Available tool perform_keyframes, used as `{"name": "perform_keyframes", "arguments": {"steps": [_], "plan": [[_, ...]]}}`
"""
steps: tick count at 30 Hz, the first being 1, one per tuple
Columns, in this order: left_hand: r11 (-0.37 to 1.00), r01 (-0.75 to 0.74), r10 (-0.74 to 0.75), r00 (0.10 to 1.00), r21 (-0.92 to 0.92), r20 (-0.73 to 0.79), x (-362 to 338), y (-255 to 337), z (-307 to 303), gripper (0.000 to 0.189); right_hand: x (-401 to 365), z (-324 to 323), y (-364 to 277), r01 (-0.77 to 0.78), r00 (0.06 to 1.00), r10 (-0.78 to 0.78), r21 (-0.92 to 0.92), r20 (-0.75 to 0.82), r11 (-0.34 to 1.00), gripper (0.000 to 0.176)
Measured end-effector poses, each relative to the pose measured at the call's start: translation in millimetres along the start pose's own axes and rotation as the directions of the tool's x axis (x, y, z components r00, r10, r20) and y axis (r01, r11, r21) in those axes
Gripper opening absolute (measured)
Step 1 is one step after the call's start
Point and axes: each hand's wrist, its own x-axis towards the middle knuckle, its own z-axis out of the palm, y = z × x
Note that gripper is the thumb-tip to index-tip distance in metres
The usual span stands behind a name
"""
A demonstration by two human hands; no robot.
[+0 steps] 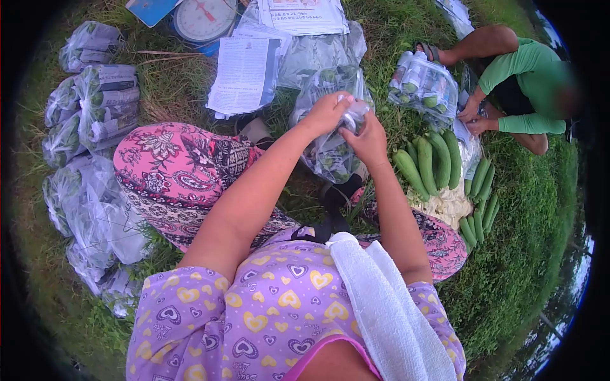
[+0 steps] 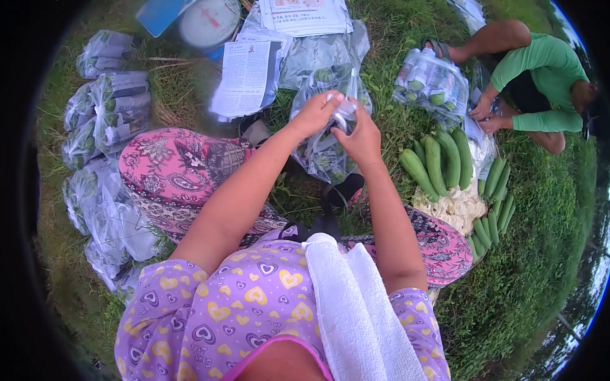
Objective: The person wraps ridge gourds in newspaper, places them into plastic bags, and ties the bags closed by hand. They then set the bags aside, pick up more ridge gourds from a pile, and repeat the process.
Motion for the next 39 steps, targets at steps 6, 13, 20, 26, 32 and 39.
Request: {"name": "perform_keyframes", "arguments": {"steps": [6, 13, 20, 26, 32, 39], "plan": [[0.997, 0.030, -0.021, 0.989, -0.065, 0.143, 4.6, -1.3, -7.2, 0.039, 18.8, 6.9, 25.9, 0.022, 0.996, -0.054, 0.395, 0.070, 0.919, 0.030], [0.999, 0.031, -0.015, 0.901, -0.031, 0.435, 11.1, 5.7, -16.3, 0.038, 34.5, -14.4, 44.7, -0.513, 0.827, 0.108, 0.664, 0.552, 0.544, 0.012], [0.809, -0.330, 0.222, 0.938, 0.487, 0.267, 5.0, 6.2, -6.9, 0.011, 52.4, -18.4, 40.0, -0.508, 0.756, 0.098, 0.486, 0.647, 0.711, 0.008], [0.693, -0.422, 0.475, 0.877, 0.584, 0.070, -0.3, 6.4, 1.9, 0.013, 33.5, -22.8, 13.0, -0.396, 0.869, 0.117, 0.533, 0.481, 0.748, 0.018], [0.511, -0.452, 0.670, 0.742, 0.731, -0.009, -7.7, 13.3, 4.7, 0.006, 41.3, -23.1, 34.2, -0.564, 0.785, 0.362, 0.338, 0.503, 0.753, 0.035], [0.448, -0.383, 0.730, 0.678, 0.808, -0.084, -18.0, 22.9, -8.5, 0.003, 46.2, -8.2, 12.1, -0.616, 0.776, 0.321, 0.544, 0.543, 0.569, 0.030]]}}
